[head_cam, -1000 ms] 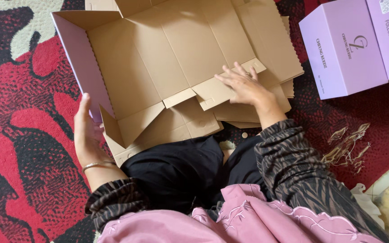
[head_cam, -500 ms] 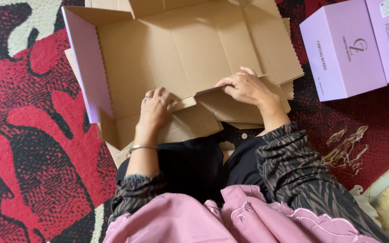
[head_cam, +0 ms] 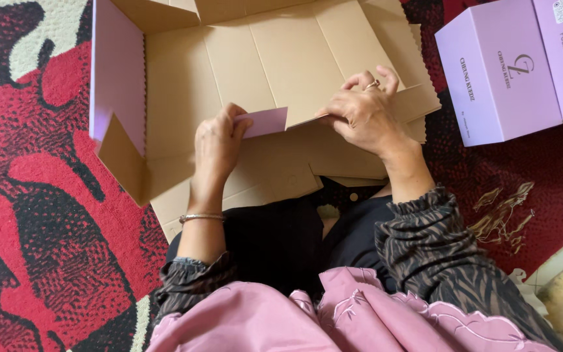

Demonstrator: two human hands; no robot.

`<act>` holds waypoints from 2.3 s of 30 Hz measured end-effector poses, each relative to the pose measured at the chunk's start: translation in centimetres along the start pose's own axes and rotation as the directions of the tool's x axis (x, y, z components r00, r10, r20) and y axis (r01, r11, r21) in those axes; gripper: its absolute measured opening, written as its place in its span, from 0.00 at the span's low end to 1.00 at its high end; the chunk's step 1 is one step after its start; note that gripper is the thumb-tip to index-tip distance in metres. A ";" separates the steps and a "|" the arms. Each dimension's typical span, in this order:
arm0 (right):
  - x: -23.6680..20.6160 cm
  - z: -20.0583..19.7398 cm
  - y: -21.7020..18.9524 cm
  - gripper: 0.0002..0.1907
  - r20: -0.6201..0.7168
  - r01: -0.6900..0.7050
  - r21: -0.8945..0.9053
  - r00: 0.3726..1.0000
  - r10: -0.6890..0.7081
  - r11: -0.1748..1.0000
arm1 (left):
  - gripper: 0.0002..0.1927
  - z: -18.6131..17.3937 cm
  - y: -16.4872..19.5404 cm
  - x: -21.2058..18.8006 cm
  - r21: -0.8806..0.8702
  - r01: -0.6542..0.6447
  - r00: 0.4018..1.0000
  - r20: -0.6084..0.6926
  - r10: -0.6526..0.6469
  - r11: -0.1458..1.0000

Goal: The person assembles a flat-packed cardboard box by folding its sides and inserting tabs into slots. They also place a purple paper insert inside the box and fold the top flaps to close it.

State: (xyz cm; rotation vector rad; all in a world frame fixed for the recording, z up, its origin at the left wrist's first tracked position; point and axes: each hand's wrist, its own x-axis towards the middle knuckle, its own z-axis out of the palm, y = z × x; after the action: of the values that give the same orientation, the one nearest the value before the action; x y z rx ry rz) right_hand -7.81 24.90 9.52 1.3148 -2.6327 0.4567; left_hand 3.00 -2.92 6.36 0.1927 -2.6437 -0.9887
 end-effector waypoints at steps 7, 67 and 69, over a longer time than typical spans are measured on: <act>2.1 -4.6 -0.6 0.03 -0.030 0.128 -0.121 0.991 -0.133 0.984 | 0.11 -5.6 2.9 3.2 0.326 -0.390 0.917 0.052 0.395 0.861; -15.1 -0.9 12.9 0.46 0.895 -0.864 0.369 0.430 0.121 0.343 | 0.13 -3.4 -14.1 -3.0 0.166 -0.228 0.972 0.103 0.213 0.959; -14.2 0.3 13.5 0.39 0.743 -0.788 0.205 0.511 0.432 0.581 | 0.17 -3.7 -13.9 -3.7 0.276 -0.275 0.959 0.147 0.242 0.921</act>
State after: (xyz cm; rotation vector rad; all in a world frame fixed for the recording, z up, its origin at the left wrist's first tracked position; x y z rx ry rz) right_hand -10.06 43.09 2.60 0.4771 -3.7796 1.0803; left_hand 7.97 -14.84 -1.02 -0.1505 -2.8123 -0.5327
